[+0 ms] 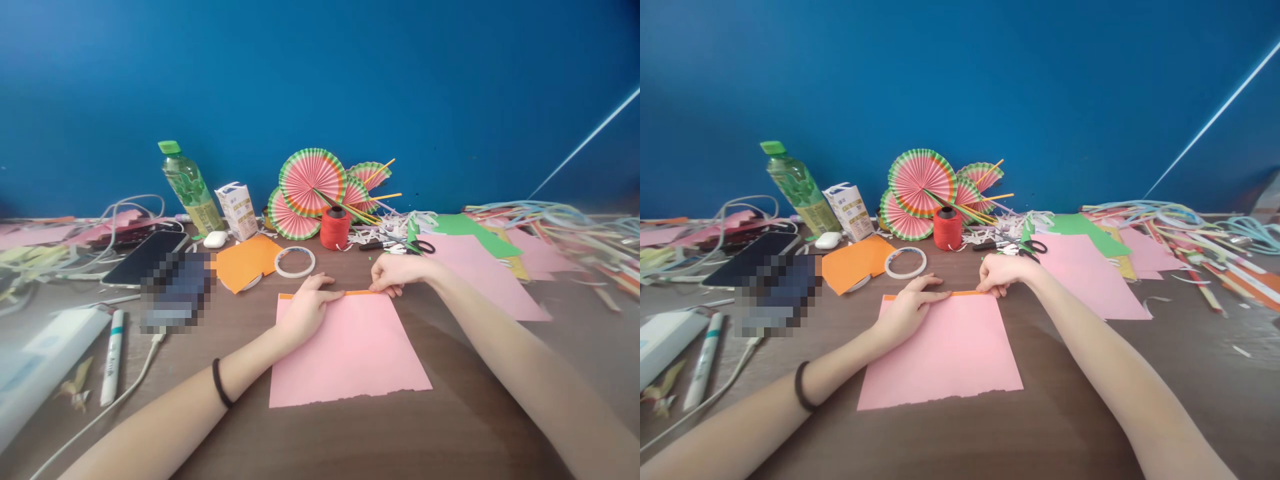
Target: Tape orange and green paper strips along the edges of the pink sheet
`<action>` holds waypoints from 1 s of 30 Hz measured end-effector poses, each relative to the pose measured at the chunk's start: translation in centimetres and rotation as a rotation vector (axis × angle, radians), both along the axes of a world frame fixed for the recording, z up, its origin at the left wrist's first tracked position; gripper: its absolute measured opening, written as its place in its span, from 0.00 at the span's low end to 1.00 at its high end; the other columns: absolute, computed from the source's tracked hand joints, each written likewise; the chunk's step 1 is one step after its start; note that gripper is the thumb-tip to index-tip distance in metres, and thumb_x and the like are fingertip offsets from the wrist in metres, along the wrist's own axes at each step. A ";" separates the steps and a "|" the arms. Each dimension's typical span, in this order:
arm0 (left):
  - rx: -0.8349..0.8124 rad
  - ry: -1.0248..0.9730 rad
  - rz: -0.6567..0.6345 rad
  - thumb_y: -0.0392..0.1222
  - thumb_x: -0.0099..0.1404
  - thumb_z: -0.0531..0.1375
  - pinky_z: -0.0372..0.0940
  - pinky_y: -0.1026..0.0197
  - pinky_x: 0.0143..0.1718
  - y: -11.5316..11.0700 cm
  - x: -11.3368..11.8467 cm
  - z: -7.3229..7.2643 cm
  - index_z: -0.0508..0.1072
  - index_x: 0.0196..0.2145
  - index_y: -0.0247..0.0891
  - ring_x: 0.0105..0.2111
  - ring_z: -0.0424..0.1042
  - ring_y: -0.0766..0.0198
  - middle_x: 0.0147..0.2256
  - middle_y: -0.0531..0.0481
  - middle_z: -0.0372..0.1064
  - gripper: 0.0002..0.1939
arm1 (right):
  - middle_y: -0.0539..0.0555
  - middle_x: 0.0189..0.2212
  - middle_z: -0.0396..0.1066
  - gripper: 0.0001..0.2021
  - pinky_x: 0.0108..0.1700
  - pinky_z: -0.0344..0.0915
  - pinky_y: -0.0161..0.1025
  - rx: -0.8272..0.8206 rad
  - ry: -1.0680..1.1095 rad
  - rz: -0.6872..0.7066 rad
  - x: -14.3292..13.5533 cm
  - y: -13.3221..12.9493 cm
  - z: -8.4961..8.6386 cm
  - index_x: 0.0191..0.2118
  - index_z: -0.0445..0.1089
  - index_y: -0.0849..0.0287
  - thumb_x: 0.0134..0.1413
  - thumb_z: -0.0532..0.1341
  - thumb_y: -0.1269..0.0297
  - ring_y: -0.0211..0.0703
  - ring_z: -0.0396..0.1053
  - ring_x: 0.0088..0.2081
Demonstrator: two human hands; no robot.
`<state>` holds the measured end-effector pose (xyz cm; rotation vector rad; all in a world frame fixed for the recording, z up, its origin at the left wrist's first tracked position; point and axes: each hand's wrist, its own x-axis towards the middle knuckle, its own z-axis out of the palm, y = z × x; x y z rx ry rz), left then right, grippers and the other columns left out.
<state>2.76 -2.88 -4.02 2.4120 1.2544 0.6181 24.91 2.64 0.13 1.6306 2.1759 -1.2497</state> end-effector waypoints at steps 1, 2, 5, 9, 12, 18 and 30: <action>-0.001 0.003 0.000 0.21 0.56 0.46 0.54 0.50 0.54 0.0 0.0 0.0 0.73 0.43 0.41 0.54 0.57 0.56 0.50 0.46 0.63 0.25 | 0.48 0.14 0.65 0.11 0.19 0.53 0.28 -0.005 -0.002 -0.006 0.1 0.0 0.0 0.19 0.63 0.62 0.39 0.60 0.60 0.30 0.61 0.15; -0.001 0.005 -0.001 0.21 0.56 0.46 0.53 0.51 0.55 0.0 0.0 0.0 0.73 0.43 0.40 0.54 0.57 0.57 0.50 0.46 0.62 0.25 | 0.48 0.13 0.65 0.11 0.19 0.53 0.28 -0.011 -0.004 -0.012 0.2 0.0 0.0 0.19 0.63 0.62 0.39 0.61 0.59 0.30 0.61 0.15; 0.009 0.001 -0.002 0.21 0.55 0.47 0.54 0.51 0.54 0.1 0.0 -0.1 0.73 0.43 0.41 0.53 0.57 0.57 0.50 0.46 0.63 0.25 | 0.47 0.13 0.65 0.12 0.18 0.53 0.29 -0.019 -0.004 -0.020 0.4 0.2 -0.1 0.18 0.63 0.62 0.38 0.62 0.58 0.30 0.60 0.15; 0.018 -0.002 -0.004 0.22 0.55 0.47 0.54 0.50 0.54 0.1 0.0 -0.2 0.73 0.43 0.41 0.53 0.57 0.57 0.50 0.47 0.63 0.25 | 0.47 0.12 0.64 0.12 0.18 0.53 0.29 -0.025 -0.004 -0.022 0.6 0.3 -0.2 0.18 0.63 0.62 0.38 0.62 0.58 0.30 0.60 0.15; 0.016 0.001 -0.005 0.22 0.55 0.47 0.54 0.51 0.54 0.1 0.0 -0.2 0.73 0.43 0.40 0.53 0.57 0.57 0.50 0.46 0.63 0.25 | 0.46 0.11 0.63 0.12 0.18 0.53 0.29 -0.032 -0.015 -0.014 0.7 0.3 -0.1 0.18 0.62 0.62 0.39 0.61 0.59 0.29 0.59 0.14; 0.017 -0.007 -0.001 0.21 0.54 0.47 0.55 0.50 0.54 0.0 0.0 -0.1 0.73 0.42 0.41 0.53 0.58 0.57 0.50 0.47 0.63 0.26 | 0.45 0.10 0.61 0.12 0.18 0.52 0.30 -0.083 -0.105 -0.024 1.6 0.4 0.6 0.18 0.62 0.61 0.37 0.63 0.59 0.29 0.55 0.13; 0.091 0.189 -0.118 0.29 0.57 0.49 0.44 0.46 0.58 -0.5 -0.3 0.4 0.65 0.51 0.40 0.58 0.49 0.54 0.55 0.44 0.57 0.24 | 0.48 0.15 0.60 0.23 0.20 0.45 0.33 0.426 -0.190 0.049 -2.5 -1.2 -0.1 0.16 0.59 0.59 0.38 0.57 0.41 0.33 0.55 0.19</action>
